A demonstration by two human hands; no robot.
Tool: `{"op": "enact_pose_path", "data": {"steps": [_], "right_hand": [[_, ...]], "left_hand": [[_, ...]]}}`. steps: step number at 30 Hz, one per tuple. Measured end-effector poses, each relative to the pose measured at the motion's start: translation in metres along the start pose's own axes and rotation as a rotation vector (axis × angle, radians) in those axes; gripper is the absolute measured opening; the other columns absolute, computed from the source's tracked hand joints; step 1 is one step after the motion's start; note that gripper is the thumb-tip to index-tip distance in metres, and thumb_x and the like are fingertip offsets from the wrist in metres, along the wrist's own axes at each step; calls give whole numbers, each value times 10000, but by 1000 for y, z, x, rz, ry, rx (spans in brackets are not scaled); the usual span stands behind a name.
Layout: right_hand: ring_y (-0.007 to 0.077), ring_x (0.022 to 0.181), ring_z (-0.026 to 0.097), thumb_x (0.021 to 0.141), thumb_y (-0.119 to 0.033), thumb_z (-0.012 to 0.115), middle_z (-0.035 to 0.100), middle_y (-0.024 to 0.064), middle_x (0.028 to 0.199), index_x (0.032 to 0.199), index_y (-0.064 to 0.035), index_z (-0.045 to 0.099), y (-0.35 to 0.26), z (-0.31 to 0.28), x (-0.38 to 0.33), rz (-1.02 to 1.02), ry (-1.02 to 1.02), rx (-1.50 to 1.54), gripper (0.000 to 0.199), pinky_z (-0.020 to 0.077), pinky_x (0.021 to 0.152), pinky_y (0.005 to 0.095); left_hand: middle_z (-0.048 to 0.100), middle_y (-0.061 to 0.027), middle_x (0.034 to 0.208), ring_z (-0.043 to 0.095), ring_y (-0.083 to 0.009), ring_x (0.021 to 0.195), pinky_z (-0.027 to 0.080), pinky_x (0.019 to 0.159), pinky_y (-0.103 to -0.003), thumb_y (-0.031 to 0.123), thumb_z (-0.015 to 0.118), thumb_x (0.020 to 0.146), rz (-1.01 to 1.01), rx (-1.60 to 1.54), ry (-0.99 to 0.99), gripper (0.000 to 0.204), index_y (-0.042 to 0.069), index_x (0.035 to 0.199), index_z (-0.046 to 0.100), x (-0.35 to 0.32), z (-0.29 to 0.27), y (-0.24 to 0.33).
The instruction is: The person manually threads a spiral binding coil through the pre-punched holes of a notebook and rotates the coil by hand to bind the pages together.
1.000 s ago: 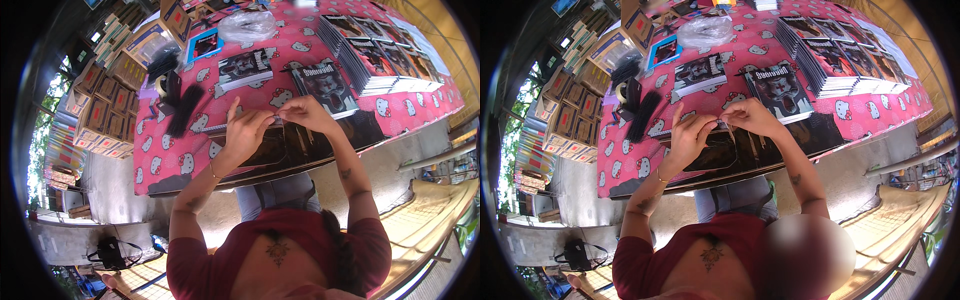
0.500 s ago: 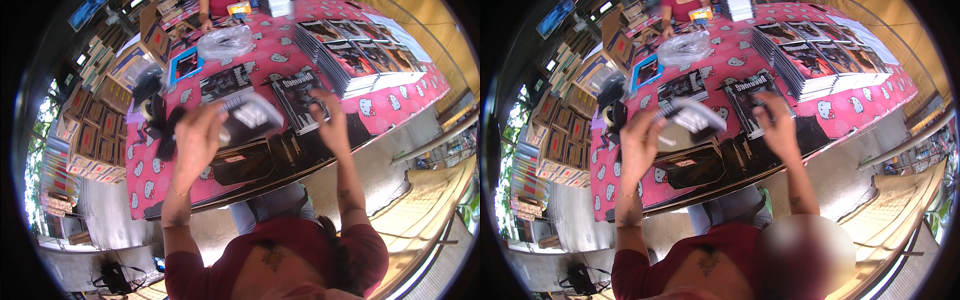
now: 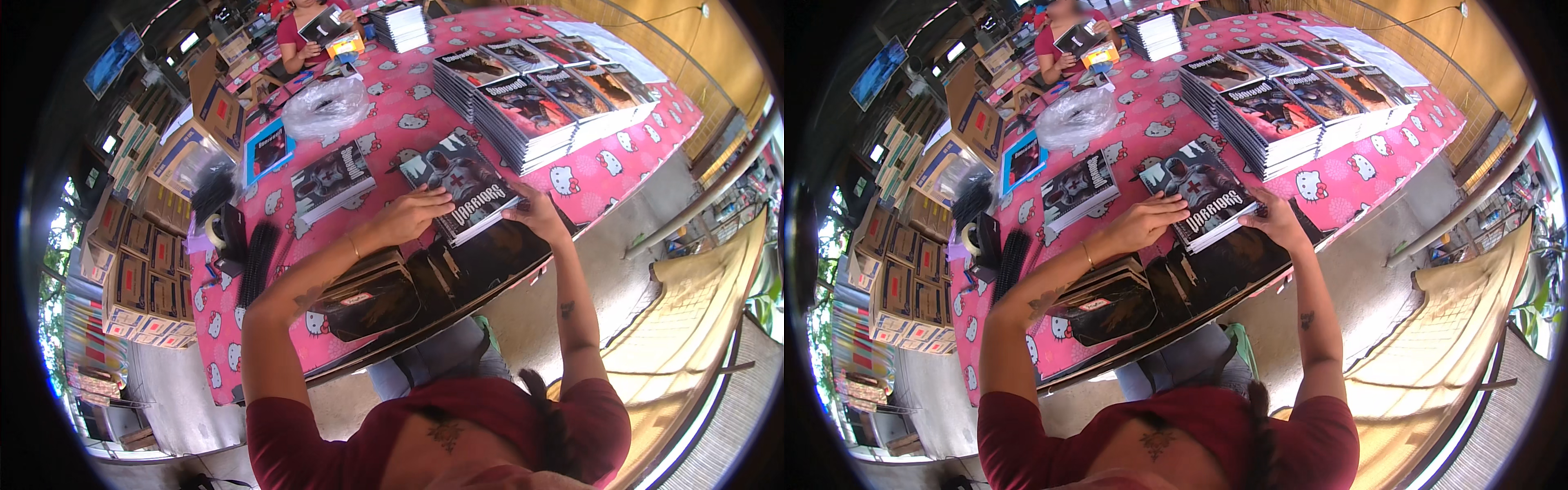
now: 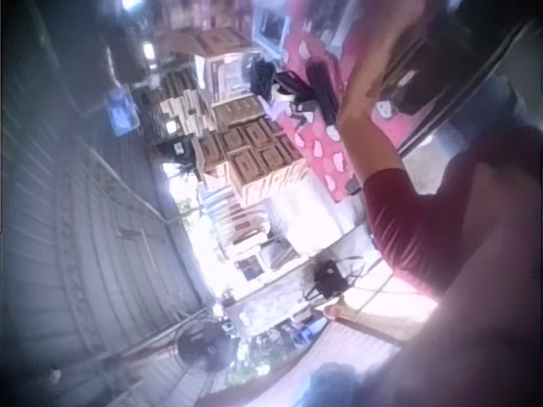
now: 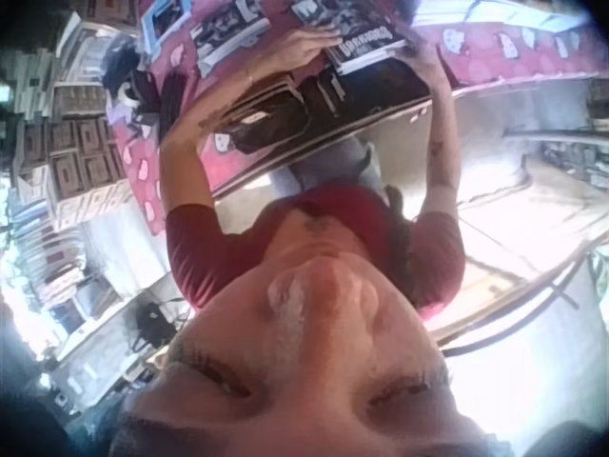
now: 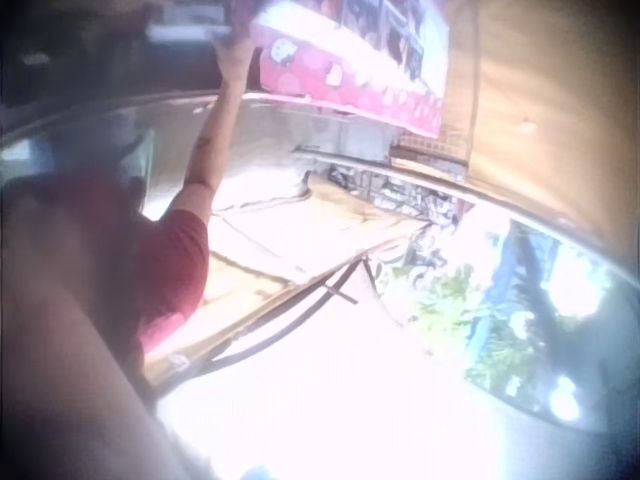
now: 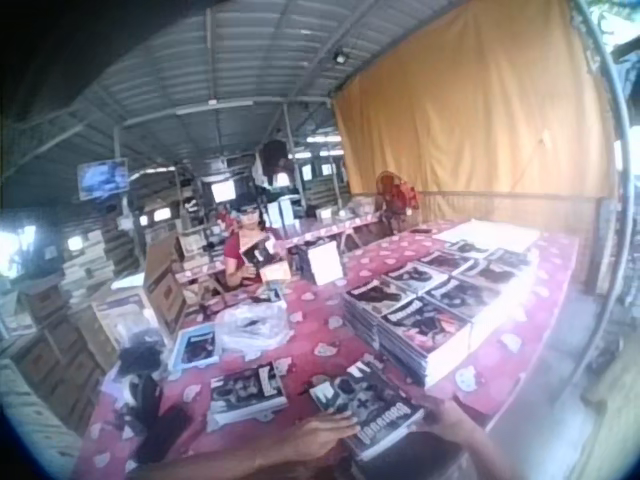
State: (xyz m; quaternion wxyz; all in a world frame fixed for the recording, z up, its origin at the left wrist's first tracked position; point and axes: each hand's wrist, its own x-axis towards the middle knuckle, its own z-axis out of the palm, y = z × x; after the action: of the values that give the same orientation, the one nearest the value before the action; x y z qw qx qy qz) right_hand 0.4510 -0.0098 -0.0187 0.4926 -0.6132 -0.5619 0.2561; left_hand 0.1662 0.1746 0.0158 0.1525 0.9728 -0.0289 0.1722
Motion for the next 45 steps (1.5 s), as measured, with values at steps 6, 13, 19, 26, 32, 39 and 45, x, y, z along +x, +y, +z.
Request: {"op": "enact_pose_path", "data": {"steps": [6, 13, 19, 26, 32, 39, 45], "right_hand": [[232, 1206, 618, 784, -146, 873, 620, 207, 1362, 1424, 88, 505, 1, 4, 1, 5, -14, 84, 774, 479, 1047, 355], [348, 1336, 532, 840, -216, 825, 568, 213, 1421, 1435, 28, 509, -31, -18, -30, -212, 329, -268, 717, 404, 1118, 418], [344, 1238, 599, 903, -101, 731, 650, 190, 1285, 1296, 12, 621, -123, 43, -22, -374, 302, -169, 423, 441, 1069, 414], [186, 1258, 555, 904, -75, 762, 620, 150, 1322, 1372, 18, 555, -138, 159, 10, -304, 32, 587, 520, 426, 1071, 352], [69, 923, 632, 922, -50, 750, 729, 22, 1052, 1202, 7, 666, -118, 182, -23, -117, -141, 569, 298, 525, 840, 262], [71, 948, 631, 911, -114, 781, 713, 24, 1068, 1254, -23, 610, -114, 204, -24, -133, -189, 511, 394, 506, 811, 263], [192, 1171, 600, 928, -107, 749, 640, 121, 1266, 1501, -48, 404, -120, 222, -37, -153, -229, 551, 671, 436, 1040, 330]], "left_hand": [[574, -98, 1469, 477, -273, 1424, 343, 1206, -503, 25, 631, 890, 16, -30, -6, 486, 118, 1366, 635, -3, -3, -6], [597, -185, 1380, 598, -394, 1246, 516, 1013, -456, 195, 725, 892, -503, 461, 265, 409, 59, 1271, 655, -79, -74, -53], [688, -171, 918, 673, -374, 918, 538, 839, -490, 69, 625, 933, -494, 456, 369, 211, 17, 1129, 684, -175, -64, -59], [646, -147, 891, 617, -335, 819, 413, 778, -423, 67, 614, 954, -453, 527, 498, 167, 14, 1102, 673, -73, -163, 106], [632, -123, 861, 613, -313, 798, 412, 770, -414, 44, 635, 921, -431, 484, 363, 164, 13, 1080, 662, -83, -164, 174], [657, -117, 911, 614, -303, 777, 424, 790, -418, 63, 656, 900, -493, 552, 319, 185, 28, 1082, 667, -104, -162, 184], [629, -154, 1340, 611, -286, 1140, 370, 1083, -391, 172, 606, 993, -683, 781, 586, 452, 32, 1419, 549, -163, -75, 173]]}}
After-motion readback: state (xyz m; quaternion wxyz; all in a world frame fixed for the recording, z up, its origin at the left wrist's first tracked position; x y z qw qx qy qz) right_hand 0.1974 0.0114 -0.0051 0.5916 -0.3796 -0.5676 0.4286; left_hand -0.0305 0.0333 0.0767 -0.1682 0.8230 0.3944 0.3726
